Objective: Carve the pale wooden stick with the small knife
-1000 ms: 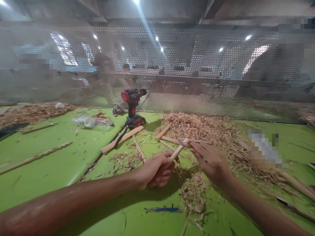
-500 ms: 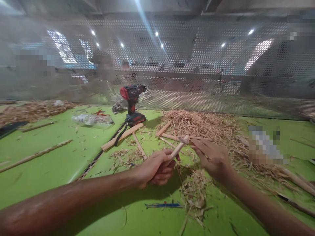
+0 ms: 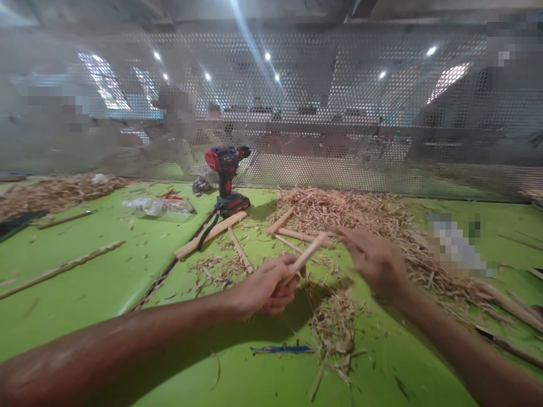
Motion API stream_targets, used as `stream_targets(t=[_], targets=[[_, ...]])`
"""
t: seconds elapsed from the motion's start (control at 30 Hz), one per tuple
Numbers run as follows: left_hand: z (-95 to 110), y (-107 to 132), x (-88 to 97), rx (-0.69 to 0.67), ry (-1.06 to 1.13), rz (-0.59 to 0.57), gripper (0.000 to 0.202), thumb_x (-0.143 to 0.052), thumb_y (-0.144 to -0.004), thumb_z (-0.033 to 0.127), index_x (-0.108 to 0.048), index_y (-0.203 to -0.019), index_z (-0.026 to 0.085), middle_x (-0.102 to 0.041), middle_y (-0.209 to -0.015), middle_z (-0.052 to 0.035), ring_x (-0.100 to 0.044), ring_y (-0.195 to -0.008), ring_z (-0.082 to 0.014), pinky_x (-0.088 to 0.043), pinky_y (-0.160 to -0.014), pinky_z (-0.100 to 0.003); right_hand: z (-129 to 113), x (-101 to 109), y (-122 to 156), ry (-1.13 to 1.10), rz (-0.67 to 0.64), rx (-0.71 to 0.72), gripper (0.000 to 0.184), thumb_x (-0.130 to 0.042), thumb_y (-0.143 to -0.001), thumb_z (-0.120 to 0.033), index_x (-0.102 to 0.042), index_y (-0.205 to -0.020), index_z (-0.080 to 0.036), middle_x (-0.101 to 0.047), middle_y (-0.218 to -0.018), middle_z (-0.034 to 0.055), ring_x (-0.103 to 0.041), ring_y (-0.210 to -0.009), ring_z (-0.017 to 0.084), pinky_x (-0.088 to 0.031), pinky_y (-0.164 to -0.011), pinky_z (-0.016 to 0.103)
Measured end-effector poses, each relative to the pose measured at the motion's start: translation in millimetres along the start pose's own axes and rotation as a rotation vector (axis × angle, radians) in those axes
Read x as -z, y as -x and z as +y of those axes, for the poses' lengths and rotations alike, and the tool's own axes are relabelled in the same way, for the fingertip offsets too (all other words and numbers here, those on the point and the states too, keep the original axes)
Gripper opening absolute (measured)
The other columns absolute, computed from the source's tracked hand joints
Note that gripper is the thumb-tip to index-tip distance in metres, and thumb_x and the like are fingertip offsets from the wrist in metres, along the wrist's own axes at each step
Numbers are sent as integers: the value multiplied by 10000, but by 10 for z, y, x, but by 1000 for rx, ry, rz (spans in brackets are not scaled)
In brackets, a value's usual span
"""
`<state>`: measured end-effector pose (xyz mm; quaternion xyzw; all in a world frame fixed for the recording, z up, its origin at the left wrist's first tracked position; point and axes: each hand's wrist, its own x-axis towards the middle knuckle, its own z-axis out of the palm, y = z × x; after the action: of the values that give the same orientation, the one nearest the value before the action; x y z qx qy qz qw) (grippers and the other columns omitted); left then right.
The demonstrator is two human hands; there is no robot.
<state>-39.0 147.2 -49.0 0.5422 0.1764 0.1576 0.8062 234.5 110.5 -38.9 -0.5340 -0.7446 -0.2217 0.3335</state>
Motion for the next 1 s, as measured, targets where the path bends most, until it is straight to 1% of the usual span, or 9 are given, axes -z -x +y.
stream_targets(t=[0.1, 0.2, 0.3, 0.43, 0.53, 0.63, 0.77, 0.87, 1.0], targets=[[-3, 55, -55, 6, -61, -82, 144, -392, -940, 197, -524, -998, 190, -350, -581, 91, -262, -407, -55, -205, -360, -191, 244, 52, -40, -37, 178, -166, 268, -587, -949, -303, -760, -1111, -178, -772, -949, 111, -743, -824, 259, -621, -699, 393], [10, 46, -61, -24, -40, -37, 120, -396, -939, 205, -510, -976, 198, -335, -572, 98, -230, -400, -51, -180, -361, -188, 249, 94, -86, -89, 263, -210, 256, -597, -937, -304, -765, -1090, -187, -762, -1034, 110, -735, -952, 283, -607, -855, 448], [20, 0, -13, -41, -9, 2, 60, -418, -936, 216, -469, -903, 213, -345, -573, 97, -225, -394, -49, -174, -353, -177, 32, 85, -93, -158, 193, -91, 225, -604, -936, -264, -759, -1092, -217, -772, -993, 75, -747, -890, 240, -631, -789, 386], [12, -38, 34, -28, 15, -24, 50, -429, -929, 241, -453, -888, 224, -415, -572, 86, -303, -374, -61, -259, -343, -180, -228, 28, -60, -240, 111, 80, 214, -620, -933, -231, -744, -1108, -236, -778, -960, 45, -749, -836, 194, -633, -710, 315], [-6, -57, 43, 7, 31, -43, 172, -396, -945, 312, -449, -814, 214, -441, -553, 70, -329, -357, -66, -288, -339, -193, -312, 9, -43, -232, 63, 145, 195, -617, -939, -239, -749, -1083, -234, -780, -939, 43, -748, -811, 192, -624, -687, 302], [-20, -77, 44, 31, 15, -13, 314, -366, -970, 394, -443, -734, 202, -414, -509, 64, -336, -359, -66, -301, -349, -190, -364, 8, -42, -202, 33, 193, 188, -611, -946, -236, -753, -1069, -225, -779, -897, 43, -741, -745, 180, -600, -622, 272], [-14, -89, 29, -41, 31, 33, 187, -432, -957, 386, -494, -897, 220, -398, -496, 98, -277, -328, -67, -251, -313, -173, -418, -21, -48, -179, 58, 230, 197, -599, -958, -257, -735, -1086, -194, -775, -903, 57, -733, -731, 171, -572, -582, 253], [-13, -84, 25, -62, 32, 24, 119, -437, -946, 340, -482, -994, 241, -400, -501, 110, -258, -321, -72, -239, -301, -171, -419, -3, -56, -247, 54, 159, 191, -588, -965, -272, -725, -1072, -193, -766, -868, 52, -718, -703, 162, -562, -567, 250], [-49, -85, 52, -93, -41, 91, 77, -441, -906, 272, -487, -910, 210, -477, -561, 76, -369, -376, -72, -309, -347, -177, -368, 259, -98, -320, 107, -151, 209, -555, -978, -340, -725, -937, -225, -706, -720, 19, -637, -570, 135, -523, -477, 243]])
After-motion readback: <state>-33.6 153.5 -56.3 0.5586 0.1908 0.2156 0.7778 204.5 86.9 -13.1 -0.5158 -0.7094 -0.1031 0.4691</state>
